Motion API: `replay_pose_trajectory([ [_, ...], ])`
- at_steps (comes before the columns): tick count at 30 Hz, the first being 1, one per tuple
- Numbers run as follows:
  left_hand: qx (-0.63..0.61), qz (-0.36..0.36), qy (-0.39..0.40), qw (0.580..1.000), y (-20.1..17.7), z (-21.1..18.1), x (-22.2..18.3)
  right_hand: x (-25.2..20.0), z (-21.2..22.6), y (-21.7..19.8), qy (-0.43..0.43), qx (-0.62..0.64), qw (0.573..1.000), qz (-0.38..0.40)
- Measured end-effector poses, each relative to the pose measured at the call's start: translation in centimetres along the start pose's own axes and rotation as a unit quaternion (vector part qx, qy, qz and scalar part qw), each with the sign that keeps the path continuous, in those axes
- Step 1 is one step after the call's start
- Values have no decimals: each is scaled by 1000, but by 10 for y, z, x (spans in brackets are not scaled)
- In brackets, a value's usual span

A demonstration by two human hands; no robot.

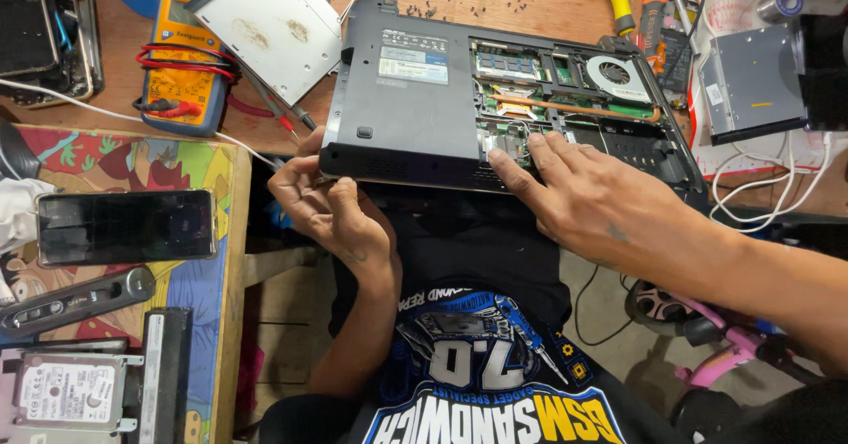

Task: The person uses a screwdriver to tighten screws on the underside of a disassembled laptop, then closes the lid and uses a plastic pry tool to separate the screen bezel from the keyboard deck.

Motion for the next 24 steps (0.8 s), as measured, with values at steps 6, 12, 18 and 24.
replay_pose_trajectory([
  [6, -3, 9, 14, 1000, 3, -1, -2, 1, 11, 12, -24, -114, 992, 41],
  [12, -2, -6, 23, 1000, 0, 4, -3, -17, -3, 5, 28, 12, 999, -10],
  [18, 23, -2, 23, 999, -1, 3, -2, -48, -30, 2, 98, 112, 989, 10],
  [24, 1, 10, 24, 1000, 6, -4, -1, -54, -30, 15, 90, 105, 989, 58],
])
Point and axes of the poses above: each hand's wrist, its own x-axis towards the middle knuckle, its own y-axis out of the palm, z = x × y, the point moved 10 cm from there along x, towards the middle knuckle, and after that the axes turned 2 degrees about -z, right-handed, at the moved point
